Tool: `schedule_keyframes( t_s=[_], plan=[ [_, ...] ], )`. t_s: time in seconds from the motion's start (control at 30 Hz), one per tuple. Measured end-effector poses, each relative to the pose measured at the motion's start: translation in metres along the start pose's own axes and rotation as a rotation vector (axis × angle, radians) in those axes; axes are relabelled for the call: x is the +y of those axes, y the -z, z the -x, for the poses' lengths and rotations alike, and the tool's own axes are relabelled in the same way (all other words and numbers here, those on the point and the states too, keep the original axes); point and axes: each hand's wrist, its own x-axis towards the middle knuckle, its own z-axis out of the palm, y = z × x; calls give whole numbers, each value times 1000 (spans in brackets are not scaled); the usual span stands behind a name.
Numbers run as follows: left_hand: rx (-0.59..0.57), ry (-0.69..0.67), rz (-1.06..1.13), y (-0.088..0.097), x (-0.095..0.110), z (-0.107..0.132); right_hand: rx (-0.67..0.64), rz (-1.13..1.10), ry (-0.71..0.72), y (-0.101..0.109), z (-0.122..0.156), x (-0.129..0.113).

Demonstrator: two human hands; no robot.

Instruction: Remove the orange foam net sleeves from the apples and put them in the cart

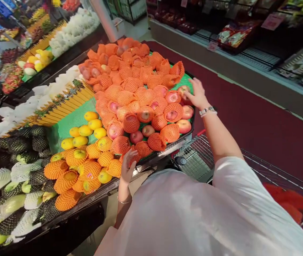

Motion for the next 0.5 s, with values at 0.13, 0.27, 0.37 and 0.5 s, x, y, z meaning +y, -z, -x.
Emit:
schedule_keyframes(
  t_s=[0.13,0.27,0.37,0.5],
  plan=[
    [0,36,-79,-2,-3,-9,640,-64,-436,32,131,70],
    [-37,-7,-238,-12,2,-23,728,-27,-894,40,298,108],
    [-126,-77,-354,-26,9,-33,657,-50,-1103,36,397,95],
    [-235,-131,-467,-49,13,-44,414,-104,-1137,39,461,60]
  ],
)
